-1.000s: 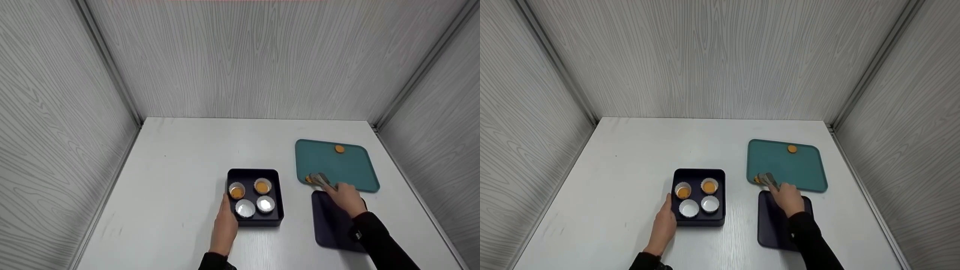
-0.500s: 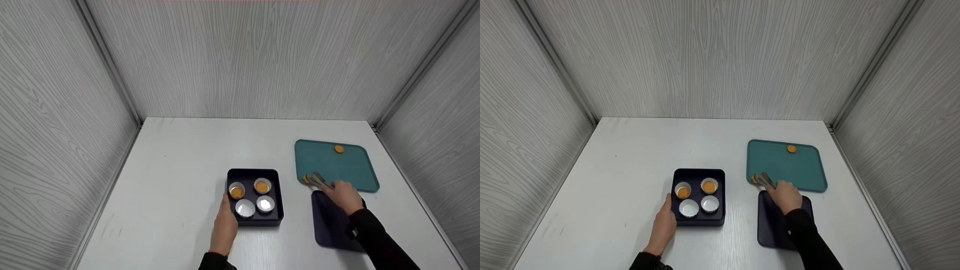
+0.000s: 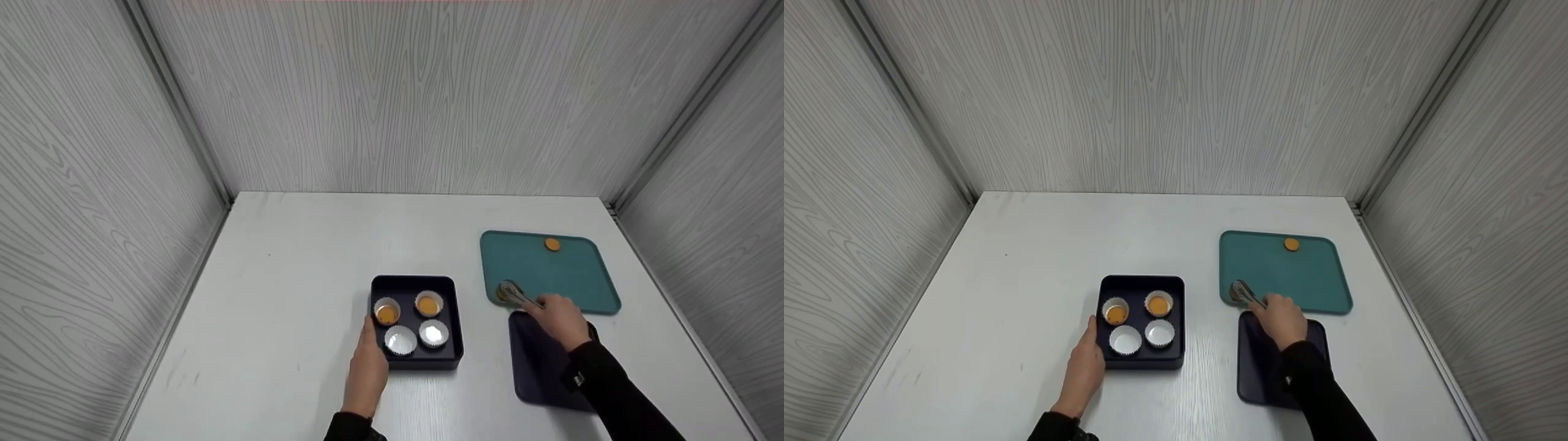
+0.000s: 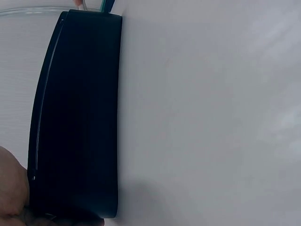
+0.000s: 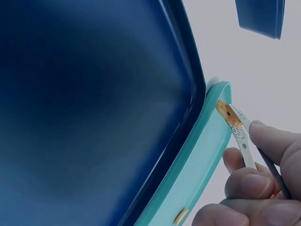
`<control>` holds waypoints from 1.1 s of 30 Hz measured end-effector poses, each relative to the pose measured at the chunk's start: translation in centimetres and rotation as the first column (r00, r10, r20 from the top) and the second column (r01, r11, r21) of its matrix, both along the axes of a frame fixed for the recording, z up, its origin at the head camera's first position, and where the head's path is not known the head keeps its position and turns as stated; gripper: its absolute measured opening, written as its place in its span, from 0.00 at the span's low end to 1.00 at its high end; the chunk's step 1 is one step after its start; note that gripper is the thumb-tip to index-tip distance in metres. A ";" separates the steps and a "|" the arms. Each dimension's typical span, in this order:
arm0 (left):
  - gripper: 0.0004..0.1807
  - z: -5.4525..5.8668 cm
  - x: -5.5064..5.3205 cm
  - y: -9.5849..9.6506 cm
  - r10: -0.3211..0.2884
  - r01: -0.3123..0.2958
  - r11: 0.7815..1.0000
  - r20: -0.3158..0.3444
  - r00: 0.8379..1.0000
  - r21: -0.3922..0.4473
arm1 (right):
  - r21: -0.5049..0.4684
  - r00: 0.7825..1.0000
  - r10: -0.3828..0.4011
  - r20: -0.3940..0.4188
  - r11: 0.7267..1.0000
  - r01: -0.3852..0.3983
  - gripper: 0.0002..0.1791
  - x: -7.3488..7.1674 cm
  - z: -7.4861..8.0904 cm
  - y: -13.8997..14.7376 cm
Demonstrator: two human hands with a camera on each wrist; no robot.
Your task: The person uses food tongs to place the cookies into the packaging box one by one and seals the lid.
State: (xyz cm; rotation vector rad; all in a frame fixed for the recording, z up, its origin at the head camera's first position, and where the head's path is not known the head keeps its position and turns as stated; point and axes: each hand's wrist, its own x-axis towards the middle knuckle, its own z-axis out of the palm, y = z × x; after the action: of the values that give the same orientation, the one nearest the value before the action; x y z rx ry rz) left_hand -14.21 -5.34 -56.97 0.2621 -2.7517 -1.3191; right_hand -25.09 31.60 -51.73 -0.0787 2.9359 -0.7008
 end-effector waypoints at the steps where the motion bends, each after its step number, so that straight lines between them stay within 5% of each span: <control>1: 0.35 0.0 0.0 0.0 0.000 0.000 1.000 -0.003 1.000 -0.001 | 0.000 1.000 -0.001 -0.002 1.000 0.001 0.19 0.0 0.0 0.0; 8: 0.35 0.0 0.0 0.0 -0.005 0.005 1.000 -0.010 1.000 -0.006 | 0.007 1.000 -0.001 -0.023 1.000 0.001 0.18 0.0 0.1 0.2; 15: 0.33 -0.1 0.3 0.0 -0.017 0.010 0.998 -0.105 0.994 -0.065 | -0.072 0.999 -0.009 -0.047 0.997 0.005 0.19 0.2 0.9 0.0; 33: 0.34 0.1 0.2 0.0 0.001 -0.002 0.999 -0.043 0.999 -0.032 | -0.127 0.984 0.073 -0.162 0.987 -0.094 0.18 0.8 3.2 -3.3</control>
State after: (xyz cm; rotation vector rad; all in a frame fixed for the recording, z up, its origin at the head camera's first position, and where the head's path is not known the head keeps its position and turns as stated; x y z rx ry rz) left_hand -14.05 -5.37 -56.86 0.2303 -2.7340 -1.2632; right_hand -24.33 28.29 -48.55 -0.2811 3.0071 -0.9180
